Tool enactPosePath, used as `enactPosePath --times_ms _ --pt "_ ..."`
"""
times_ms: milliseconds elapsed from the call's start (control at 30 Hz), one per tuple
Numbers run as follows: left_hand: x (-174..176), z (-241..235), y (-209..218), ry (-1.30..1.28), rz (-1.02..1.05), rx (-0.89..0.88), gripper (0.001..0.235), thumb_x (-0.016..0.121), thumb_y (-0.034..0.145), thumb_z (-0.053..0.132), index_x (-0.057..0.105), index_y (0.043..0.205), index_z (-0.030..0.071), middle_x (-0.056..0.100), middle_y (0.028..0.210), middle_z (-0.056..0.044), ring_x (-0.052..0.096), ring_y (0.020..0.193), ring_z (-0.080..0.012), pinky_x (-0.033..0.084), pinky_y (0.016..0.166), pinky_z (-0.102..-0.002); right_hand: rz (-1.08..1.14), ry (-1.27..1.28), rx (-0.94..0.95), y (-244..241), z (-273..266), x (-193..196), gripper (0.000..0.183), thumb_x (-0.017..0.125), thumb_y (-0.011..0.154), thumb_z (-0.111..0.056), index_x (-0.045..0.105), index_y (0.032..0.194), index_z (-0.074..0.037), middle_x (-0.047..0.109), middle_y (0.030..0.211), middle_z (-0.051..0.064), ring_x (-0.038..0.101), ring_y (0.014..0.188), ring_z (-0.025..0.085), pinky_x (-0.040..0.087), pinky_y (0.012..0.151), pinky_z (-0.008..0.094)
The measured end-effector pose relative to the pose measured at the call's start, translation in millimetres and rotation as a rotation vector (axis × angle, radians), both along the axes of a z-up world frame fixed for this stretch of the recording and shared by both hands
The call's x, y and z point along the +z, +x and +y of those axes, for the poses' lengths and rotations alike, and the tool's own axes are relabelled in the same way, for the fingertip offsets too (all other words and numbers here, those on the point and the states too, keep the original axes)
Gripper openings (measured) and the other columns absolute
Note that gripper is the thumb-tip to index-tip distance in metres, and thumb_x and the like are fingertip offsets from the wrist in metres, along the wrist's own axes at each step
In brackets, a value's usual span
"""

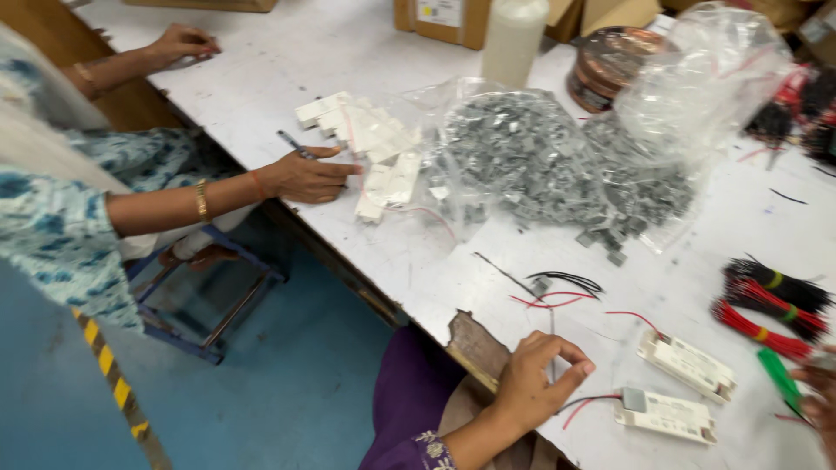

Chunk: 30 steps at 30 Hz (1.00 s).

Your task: The person assembles electrical components by inserting colored wires into terminal blocks on led drivers and securing them using a screwdriver.

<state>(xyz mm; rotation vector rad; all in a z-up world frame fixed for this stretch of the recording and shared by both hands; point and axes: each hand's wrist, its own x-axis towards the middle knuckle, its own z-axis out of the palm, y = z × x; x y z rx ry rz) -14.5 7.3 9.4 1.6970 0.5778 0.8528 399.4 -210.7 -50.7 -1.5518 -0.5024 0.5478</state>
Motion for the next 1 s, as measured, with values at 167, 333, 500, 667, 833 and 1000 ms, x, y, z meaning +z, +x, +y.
enactPosePath --times_ms 167,333,500,667,833,1000 --pt "18 -14 12 -0.232 -0.077 -0.263 0.030 0.073 0.097 0.025 0.067 0.121 0.007 0.074 0.104 0.000 0.068 0.097 -0.0128 0.052 0.083 -0.026 0.004 -0.251 0.211 -148 14 37 0.040 0.065 0.087 0.001 0.063 0.127 -0.005 0.070 0.089 0.011 0.061 0.070 0.018 0.045 0.054 0.030" --pt "-6 -40 14 -0.816 -0.134 -0.572 0.027 0.070 0.099 0.014 0.065 0.121 -0.001 0.071 0.101 -0.008 0.071 0.089 -0.0150 0.060 0.079 -0.029 -0.236 -0.414 0.378 -244 24 85 0.025 0.081 0.081 -0.011 0.069 0.103 -0.007 0.074 0.085 0.005 0.072 0.071 0.014 0.056 0.061 0.027" --pt "-17 -49 14 -1.050 -0.050 -0.551 0.023 0.071 0.096 0.011 0.066 0.114 -0.003 0.072 0.100 -0.008 0.073 0.088 -0.0157 0.064 0.080 -0.031 -0.521 -0.324 0.382 -269 19 112 0.052 0.086 0.069 -0.012 0.073 0.119 -0.013 0.069 0.115 0.007 0.069 0.086 0.017 0.058 0.061 0.028" --pt "-3 -41 36 -0.888 -0.074 -0.597 0.025 0.070 0.096 0.014 0.066 0.115 -0.002 0.073 0.101 -0.009 0.074 0.089 -0.0168 0.062 0.077 -0.030 -0.694 -0.191 0.317 -248 20 116 0.041 0.081 0.077 -0.008 0.072 0.118 -0.011 0.067 0.112 0.006 0.071 0.087 0.015 0.061 0.066 0.025" --pt "22 -15 76 -0.741 -0.033 -0.613 0.026 0.069 0.098 0.018 0.067 0.116 -0.001 0.074 0.101 -0.010 0.073 0.087 -0.0163 0.059 0.071 -0.028 -0.930 -0.213 0.235 -213 35 116 0.043 0.082 0.076 -0.011 0.071 0.118 -0.010 0.071 0.111 0.006 0.071 0.077 0.013 0.058 0.064 0.025" --pt "30 19 103 0.276 0.124 -0.228 0.022 0.071 0.094 0.023 0.072 0.111 0.009 0.071 0.106 -0.004 0.067 0.097 -0.0170 0.055 0.079 -0.033 -0.828 -0.328 0.236 -165 76 122 0.035 0.076 0.085 -0.017 0.072 0.119 -0.010 0.070 0.117 0.006 0.072 0.079 0.016 0.060 0.063 0.028"
